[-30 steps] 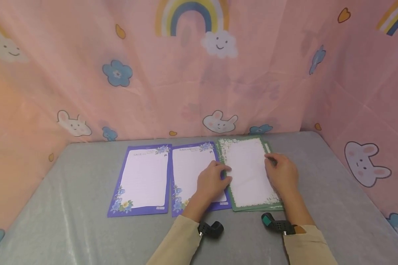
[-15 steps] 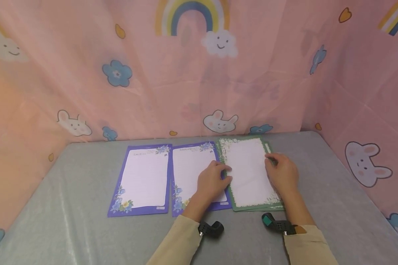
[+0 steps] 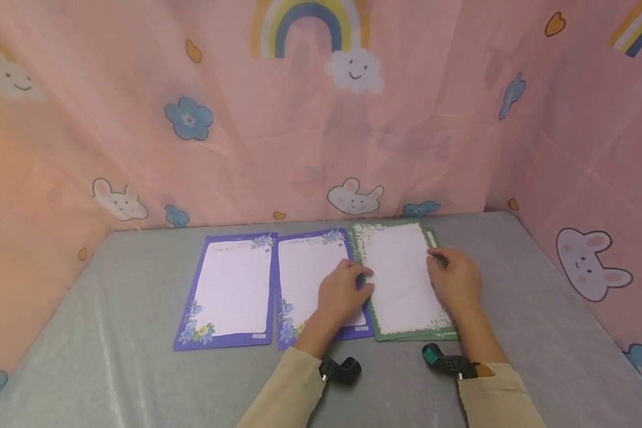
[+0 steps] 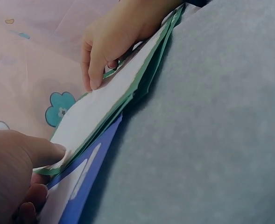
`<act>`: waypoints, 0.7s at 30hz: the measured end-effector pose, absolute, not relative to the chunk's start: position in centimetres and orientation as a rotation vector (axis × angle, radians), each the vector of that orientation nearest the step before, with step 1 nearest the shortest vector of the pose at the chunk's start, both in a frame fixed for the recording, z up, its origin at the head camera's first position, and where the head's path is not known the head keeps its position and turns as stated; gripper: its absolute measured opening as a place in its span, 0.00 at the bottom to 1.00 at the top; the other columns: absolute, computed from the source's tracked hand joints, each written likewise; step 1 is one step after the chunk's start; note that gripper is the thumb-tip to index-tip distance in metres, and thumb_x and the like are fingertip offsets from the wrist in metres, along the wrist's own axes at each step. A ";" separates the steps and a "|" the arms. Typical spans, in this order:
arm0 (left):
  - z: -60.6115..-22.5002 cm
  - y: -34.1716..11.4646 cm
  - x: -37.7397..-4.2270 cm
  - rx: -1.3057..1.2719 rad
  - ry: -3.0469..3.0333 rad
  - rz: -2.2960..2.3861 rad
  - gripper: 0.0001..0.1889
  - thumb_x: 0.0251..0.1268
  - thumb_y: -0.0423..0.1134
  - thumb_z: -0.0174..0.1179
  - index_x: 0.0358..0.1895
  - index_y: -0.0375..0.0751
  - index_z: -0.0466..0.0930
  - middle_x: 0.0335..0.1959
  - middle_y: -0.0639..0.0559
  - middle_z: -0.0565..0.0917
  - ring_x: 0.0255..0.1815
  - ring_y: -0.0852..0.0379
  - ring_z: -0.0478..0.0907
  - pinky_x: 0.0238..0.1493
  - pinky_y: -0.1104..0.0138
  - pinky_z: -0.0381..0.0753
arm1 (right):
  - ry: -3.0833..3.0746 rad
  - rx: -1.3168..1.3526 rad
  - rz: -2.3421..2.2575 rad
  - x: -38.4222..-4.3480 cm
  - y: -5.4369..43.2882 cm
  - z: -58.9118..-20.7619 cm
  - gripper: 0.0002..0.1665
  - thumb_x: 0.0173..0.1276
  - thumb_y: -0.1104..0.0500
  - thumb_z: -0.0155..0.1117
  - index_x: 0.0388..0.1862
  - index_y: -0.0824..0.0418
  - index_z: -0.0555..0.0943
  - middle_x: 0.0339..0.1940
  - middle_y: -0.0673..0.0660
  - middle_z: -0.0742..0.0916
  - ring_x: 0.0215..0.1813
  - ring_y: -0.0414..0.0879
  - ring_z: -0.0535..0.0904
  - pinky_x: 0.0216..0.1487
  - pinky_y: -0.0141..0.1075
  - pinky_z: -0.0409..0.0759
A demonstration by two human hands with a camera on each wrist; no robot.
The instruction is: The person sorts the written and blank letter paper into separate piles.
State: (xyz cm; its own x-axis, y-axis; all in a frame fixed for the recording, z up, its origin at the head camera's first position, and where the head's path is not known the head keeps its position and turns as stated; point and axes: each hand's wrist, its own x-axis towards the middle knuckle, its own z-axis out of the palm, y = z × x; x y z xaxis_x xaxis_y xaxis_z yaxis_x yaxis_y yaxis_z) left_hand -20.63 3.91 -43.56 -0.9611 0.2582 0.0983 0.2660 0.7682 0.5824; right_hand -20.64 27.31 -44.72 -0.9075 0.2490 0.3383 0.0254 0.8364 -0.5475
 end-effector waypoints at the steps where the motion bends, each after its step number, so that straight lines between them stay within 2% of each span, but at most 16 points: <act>1: -43.6 3.9 -20.6 -0.435 -2.942 -0.977 0.11 0.68 0.47 0.65 0.51 0.56 0.88 0.51 0.55 0.83 0.48 0.58 0.84 0.49 0.65 0.81 | -2.616 -0.203 0.775 -20.6 27.3 -44.7 0.17 0.73 0.55 0.60 0.53 0.63 0.86 0.30 0.62 0.83 0.19 0.40 0.67 0.25 0.36 0.64; 11: -43.3 3.9 -20.6 -0.423 -2.957 -0.999 0.12 0.66 0.47 0.67 0.51 0.56 0.88 0.52 0.55 0.83 0.51 0.58 0.83 0.52 0.66 0.81 | -2.612 -0.172 0.800 -20.4 27.4 -44.6 0.17 0.74 0.56 0.61 0.53 0.64 0.86 0.25 0.60 0.81 0.17 0.37 0.64 0.23 0.36 0.63; 21: -43.5 3.8 -20.7 -0.435 -2.953 -0.976 0.14 0.65 0.47 0.68 0.53 0.55 0.88 0.51 0.54 0.83 0.49 0.57 0.84 0.50 0.65 0.81 | -2.596 -0.145 0.808 -20.5 27.4 -44.6 0.15 0.74 0.57 0.61 0.51 0.64 0.86 0.22 0.59 0.82 0.16 0.36 0.63 0.21 0.35 0.63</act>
State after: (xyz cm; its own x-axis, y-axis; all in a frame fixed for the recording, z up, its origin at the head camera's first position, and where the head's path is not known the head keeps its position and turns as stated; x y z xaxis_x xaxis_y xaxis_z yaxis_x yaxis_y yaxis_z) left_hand -20.70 3.79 -43.51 -0.9616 0.2599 0.0877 0.2610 0.7684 0.5844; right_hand -20.55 27.41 -44.65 -0.9080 0.2181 0.3577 -0.0236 0.8259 -0.5633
